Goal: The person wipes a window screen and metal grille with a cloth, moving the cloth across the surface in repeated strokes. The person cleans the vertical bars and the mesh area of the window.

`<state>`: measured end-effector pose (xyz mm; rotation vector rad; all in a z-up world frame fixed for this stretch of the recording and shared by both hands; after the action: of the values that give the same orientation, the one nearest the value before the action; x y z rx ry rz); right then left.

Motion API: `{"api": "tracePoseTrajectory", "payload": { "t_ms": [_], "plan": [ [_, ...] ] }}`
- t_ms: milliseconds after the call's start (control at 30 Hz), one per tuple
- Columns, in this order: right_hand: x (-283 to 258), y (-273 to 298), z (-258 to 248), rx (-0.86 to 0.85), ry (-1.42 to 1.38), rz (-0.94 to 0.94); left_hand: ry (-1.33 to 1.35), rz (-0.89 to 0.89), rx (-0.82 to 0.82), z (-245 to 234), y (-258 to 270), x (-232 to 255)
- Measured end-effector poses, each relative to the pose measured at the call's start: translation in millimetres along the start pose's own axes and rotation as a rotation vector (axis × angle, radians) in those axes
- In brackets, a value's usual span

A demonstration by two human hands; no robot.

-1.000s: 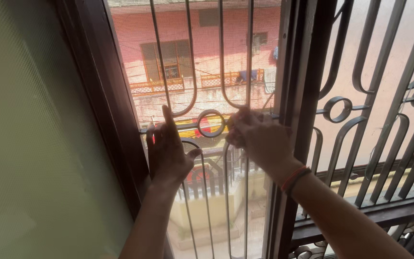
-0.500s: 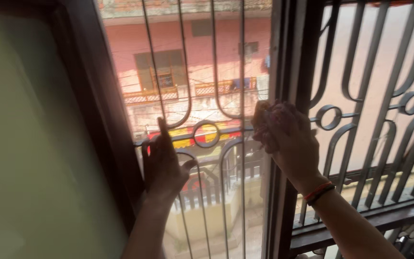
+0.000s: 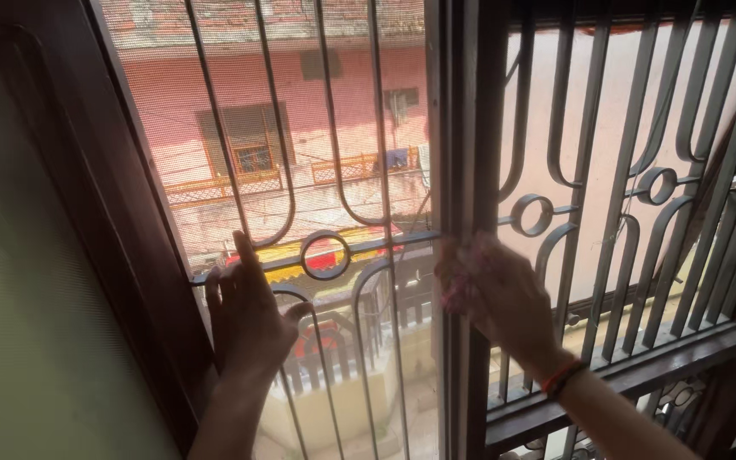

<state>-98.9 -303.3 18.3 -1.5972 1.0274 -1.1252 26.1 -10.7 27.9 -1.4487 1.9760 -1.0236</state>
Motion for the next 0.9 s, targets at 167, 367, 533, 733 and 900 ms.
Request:
{"api": "tracePoseTrajectory", "payload": {
  "t_ms": [167, 367, 533, 733, 900],
  "plan": [
    [40, -74, 9, -0.069, -0.515, 0.377, 0.022, -0.009, 0.132, 4, 5, 13],
    [26, -56, 3, 0.074, -0.174, -0.030, 0.002, 0.263, 0.287, -1, 11, 110],
    [36, -21, 5, -0.034, -0.355, 0.017, -0.040, 0.309, 0.061, 11, -29, 156],
    [52, -33, 9, -0.153, -0.048, -0.299, -0.192, 0.265, -0.024, 22, -34, 169],
    [82, -98, 1, 0.120, 0.057, -0.306, -0.238, 0.235, -0.086, 23, -42, 176]
  ]
}}
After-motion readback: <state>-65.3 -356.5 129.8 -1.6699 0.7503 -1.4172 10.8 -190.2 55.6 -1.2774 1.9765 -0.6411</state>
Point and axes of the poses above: each hand's wrist, its own y-axis away from the middle knuckle, its own z-axis out of the palm, x = y × z, the point moved 4 cm from there along -y, towards the middle knuckle, and after that the axes turned 8 degrees about -y, right-handed, at the moved point
